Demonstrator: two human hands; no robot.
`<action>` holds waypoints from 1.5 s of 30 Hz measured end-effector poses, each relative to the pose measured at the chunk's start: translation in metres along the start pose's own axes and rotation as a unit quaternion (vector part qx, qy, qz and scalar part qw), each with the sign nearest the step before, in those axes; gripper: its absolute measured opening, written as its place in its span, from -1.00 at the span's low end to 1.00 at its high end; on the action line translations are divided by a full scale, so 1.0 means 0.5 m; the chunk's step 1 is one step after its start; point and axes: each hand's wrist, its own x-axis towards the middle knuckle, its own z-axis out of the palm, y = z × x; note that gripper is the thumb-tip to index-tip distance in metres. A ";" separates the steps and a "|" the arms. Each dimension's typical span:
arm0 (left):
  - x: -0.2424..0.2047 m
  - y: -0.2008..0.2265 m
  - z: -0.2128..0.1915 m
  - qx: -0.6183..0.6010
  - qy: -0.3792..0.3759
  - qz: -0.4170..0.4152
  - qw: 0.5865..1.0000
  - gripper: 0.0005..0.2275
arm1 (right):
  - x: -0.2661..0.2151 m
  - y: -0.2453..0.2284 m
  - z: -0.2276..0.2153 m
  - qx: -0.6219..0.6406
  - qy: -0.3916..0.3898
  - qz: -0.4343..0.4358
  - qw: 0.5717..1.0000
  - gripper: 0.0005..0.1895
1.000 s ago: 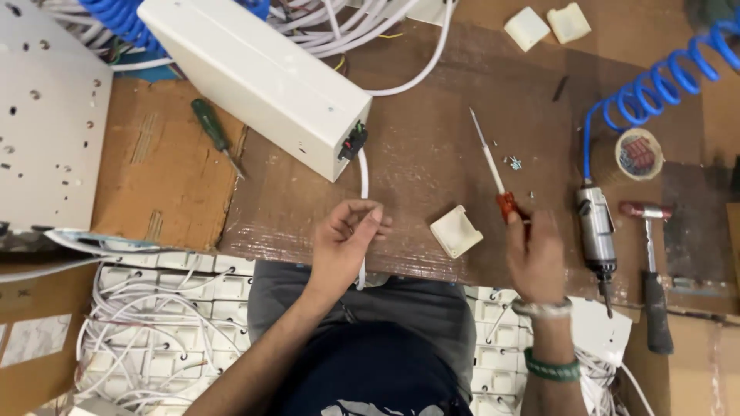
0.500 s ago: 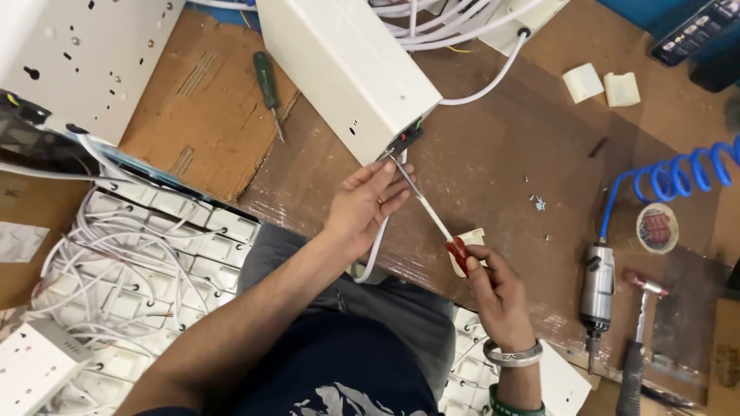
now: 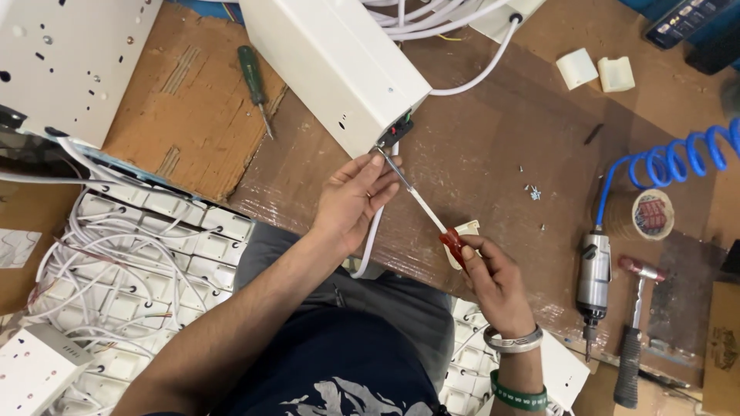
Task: The person uses a red-handled screwdriver to tighten screw terminals on a black connector block mounted inside a white enclosure, picks up small screws from the bench, and uses pliers to work on the wiring. They then fit a white plastic cover piece onto the enclosure and press it into place.
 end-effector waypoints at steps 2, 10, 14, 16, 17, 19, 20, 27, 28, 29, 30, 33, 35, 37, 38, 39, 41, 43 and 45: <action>0.004 0.001 -0.003 0.006 0.003 0.000 1.000 -0.85 | 0.006 0.000 0.001 0.012 -0.005 0.016 1.000 -0.72; -0.006 0.009 -0.007 0.040 -0.017 -0.003 0.999 -0.83 | -0.010 -0.024 0.021 -0.081 0.070 -0.003 0.994 -0.76; 0.003 -0.006 0.001 0.073 -0.001 0.011 0.997 -0.85 | -0.012 -0.046 0.023 -0.127 0.126 -0.099 0.979 -0.69; 0.011 0.006 -0.004 0.074 0.005 0.030 0.997 -0.87 | -0.004 -0.047 0.037 -0.111 0.131 -0.110 0.979 -0.65; 0.009 0.005 0.000 0.061 0.004 0.027 0.998 -0.87 | -0.005 -0.046 0.034 -0.070 0.112 -0.066 0.989 -0.60; 0.004 0.006 0.005 0.049 0.003 0.022 0.999 -0.86 | -0.008 -0.025 0.015 -0.027 0.093 -0.023 0.995 -0.55; 0.002 0.008 0.006 0.048 0.004 0.022 0.999 -0.85 | -0.010 -0.005 0.000 0.003 0.028 0.003 1.000 -0.67; 0.003 0.007 0.000 -0.001 -0.053 0.003 0.999 -0.83 | -0.033 0.015 0.000 -0.083 0.093 -0.009 0.992 -0.81; 0.001 0.004 0.000 0.000 -0.053 0.001 0.999 -0.83 | -0.033 0.005 0.004 -0.083 0.094 -0.007 0.992 -0.81; 0.001 0.003 0.000 -0.003 -0.057 -0.003 0.998 -0.82 | -0.031 -0.005 0.011 -0.095 0.121 -0.033 0.988 -0.76; 0.001 0.003 0.000 -0.005 -0.060 -0.008 0.998 -0.81 | -0.030 -0.015 0.017 -0.107 0.147 -0.057 0.982 -0.70; 0.008 -0.016 -0.010 0.012 -0.048 -0.007 0.999 -0.86 | -0.027 -0.015 0.026 -0.140 0.196 -0.110 0.964 -0.60; 0.007 -0.016 -0.004 0.016 -0.043 0.001 0.999 -0.88 | -0.029 -0.015 0.033 -0.110 0.201 -0.108 0.967 -0.60; 0.005 -0.016 0.001 0.020 -0.036 0.009 0.999 -0.91 | -0.028 -0.012 0.027 -0.080 0.205 -0.106 0.970 -0.60; 0.002 -0.016 0.002 0.032 -0.034 0.015 0.999 -0.87 | -0.027 -0.009 0.018 -0.065 0.170 -0.072 0.981 -0.57; 0.000 -0.015 0.002 0.043 -0.031 0.022 0.998 -0.83 | -0.026 -0.006 0.010 -0.050 0.134 -0.037 0.989 -0.54; -0.005 -0.009 0.005 0.052 -0.037 0.021 0.998 -0.82 | -0.024 0.020 -0.010 -0.010 0.085 -0.008 0.996 -0.70; -0.006 -0.003 0.005 0.061 -0.043 0.020 0.997 -0.81 | -0.024 0.018 -0.013 0.033 0.035 0.021 0.999 -0.66; -0.002 0.003 0.004 0.034 -0.074 0.003 0.997 -0.77 | -0.024 -0.011 -0.001 -0.047 0.124 -0.035 0.991 -0.71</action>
